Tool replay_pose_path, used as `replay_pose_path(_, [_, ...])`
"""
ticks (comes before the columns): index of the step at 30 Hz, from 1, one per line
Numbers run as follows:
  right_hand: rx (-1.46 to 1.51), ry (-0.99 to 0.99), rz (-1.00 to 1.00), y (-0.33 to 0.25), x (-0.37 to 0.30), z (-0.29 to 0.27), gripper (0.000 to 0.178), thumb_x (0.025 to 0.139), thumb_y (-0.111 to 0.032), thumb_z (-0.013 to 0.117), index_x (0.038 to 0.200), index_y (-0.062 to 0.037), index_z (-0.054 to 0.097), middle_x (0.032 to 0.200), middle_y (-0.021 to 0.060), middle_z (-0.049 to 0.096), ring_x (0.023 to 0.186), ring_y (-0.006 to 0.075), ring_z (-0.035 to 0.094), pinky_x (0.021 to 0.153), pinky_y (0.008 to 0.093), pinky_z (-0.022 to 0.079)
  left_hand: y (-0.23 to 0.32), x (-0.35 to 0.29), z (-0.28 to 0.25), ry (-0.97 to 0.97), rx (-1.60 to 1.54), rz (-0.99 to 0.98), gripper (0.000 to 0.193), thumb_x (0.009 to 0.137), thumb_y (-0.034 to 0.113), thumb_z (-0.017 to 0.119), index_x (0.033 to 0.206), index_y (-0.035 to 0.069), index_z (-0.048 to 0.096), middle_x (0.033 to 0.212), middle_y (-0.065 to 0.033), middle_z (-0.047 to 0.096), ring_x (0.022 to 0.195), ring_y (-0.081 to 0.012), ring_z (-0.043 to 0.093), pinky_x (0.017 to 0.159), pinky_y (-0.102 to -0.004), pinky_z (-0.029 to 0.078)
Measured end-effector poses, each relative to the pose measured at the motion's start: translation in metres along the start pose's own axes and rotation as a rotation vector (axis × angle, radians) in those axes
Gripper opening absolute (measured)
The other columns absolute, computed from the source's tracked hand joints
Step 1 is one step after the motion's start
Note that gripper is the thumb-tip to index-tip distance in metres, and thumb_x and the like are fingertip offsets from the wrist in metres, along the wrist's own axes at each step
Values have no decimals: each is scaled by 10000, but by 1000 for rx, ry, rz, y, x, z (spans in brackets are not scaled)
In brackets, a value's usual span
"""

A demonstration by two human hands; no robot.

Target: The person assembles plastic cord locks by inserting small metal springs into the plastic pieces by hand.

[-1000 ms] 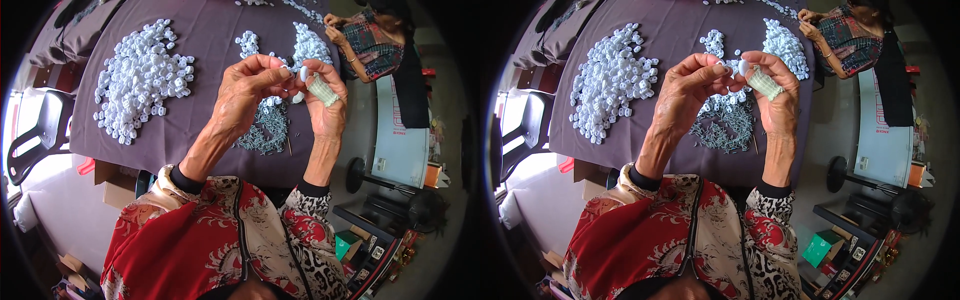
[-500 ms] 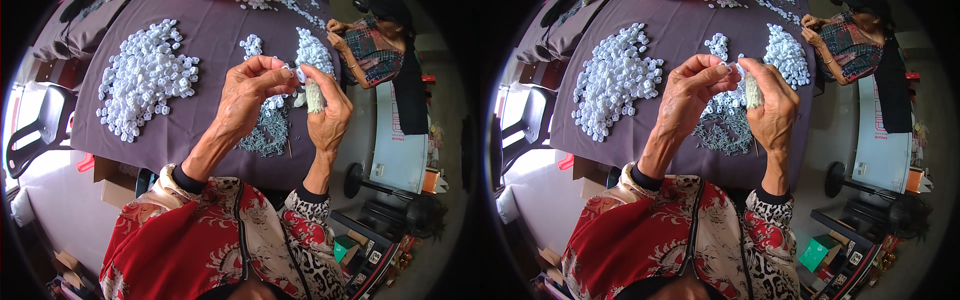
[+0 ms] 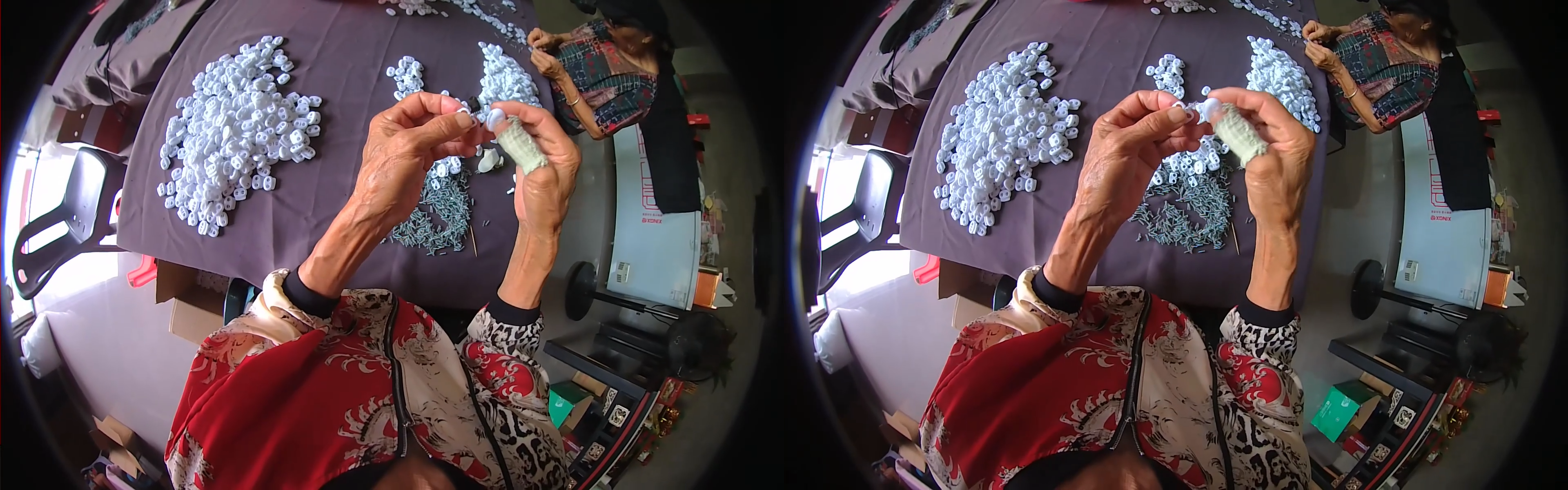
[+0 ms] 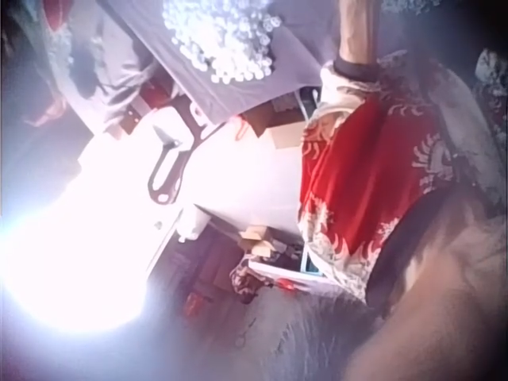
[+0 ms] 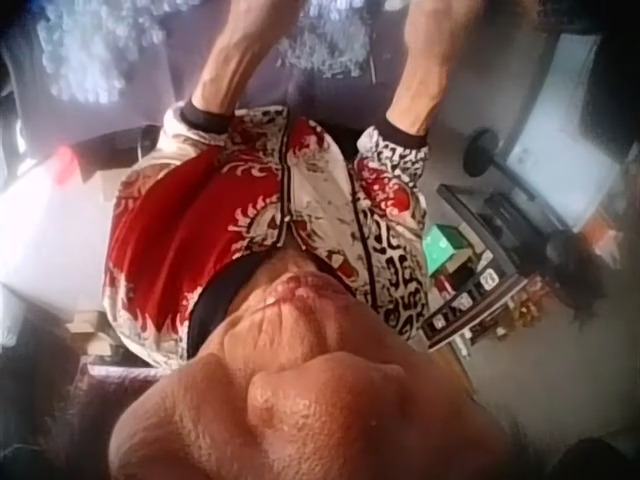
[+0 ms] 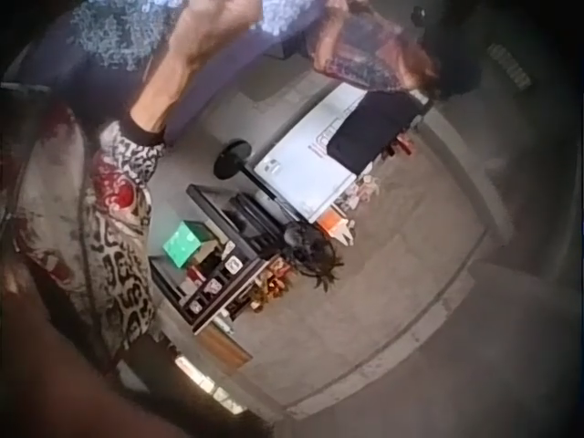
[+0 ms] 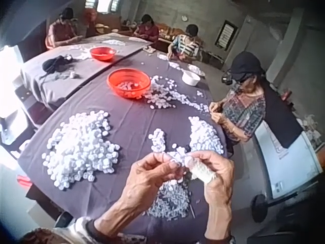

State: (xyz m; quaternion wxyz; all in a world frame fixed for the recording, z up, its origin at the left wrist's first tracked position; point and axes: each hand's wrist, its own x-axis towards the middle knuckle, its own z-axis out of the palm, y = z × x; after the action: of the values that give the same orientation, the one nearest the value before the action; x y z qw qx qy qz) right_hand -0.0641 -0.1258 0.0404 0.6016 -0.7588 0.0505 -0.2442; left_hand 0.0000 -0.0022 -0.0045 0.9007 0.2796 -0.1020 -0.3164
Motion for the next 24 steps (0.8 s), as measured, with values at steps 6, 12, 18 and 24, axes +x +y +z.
replay_pose_path(6, [206, 15, 85, -4, 6, 0, 189, 760, 25, 555, 940, 33, 610, 800, 51, 608, 754, 89, 560, 746, 208, 419, -2, -1, 0, -12, 9, 5, 83, 812, 45, 568, 871, -10, 552, 827, -140, 621, 769, -207, 624, 688, -281, 499])
replay_pose_path(12, [148, -12, 53, -6, 10, 1, 189, 763, 25, 544, 942, 31, 604, 812, 58, 605, 754, 97, 566, 734, 211, 427, 3, -2, 3, 5, 43, 20, 88, 814, 57, 570, 865, -11, 550, 835, -173, 629, 733, -191, 617, 678, -271, 495])
replay_pose_path(18, [62, -86, 25, -13, 11, 2, 217, 770, -9, 524, 973, 54, 567, 946, 101, 591, 848, 139, 564, 823, 266, 428, 6, -3, 7, 21, 16, 45, 83, 782, 68, 601, 811, 2, 560, 775, -105, 635, 681, -138, 609, 633, -249, 479])
replay_pose_path(24, [-75, -93, 31, -15, 12, 3, 210, 770, -8, 529, 966, 49, 577, 914, 86, 598, 829, 114, 565, 811, 238, 415, 6, -4, 6, 21, 34, 63, 94, 783, 71, 603, 824, 0, 555, 789, -116, 637, 703, -143, 612, 642, -244, 475])
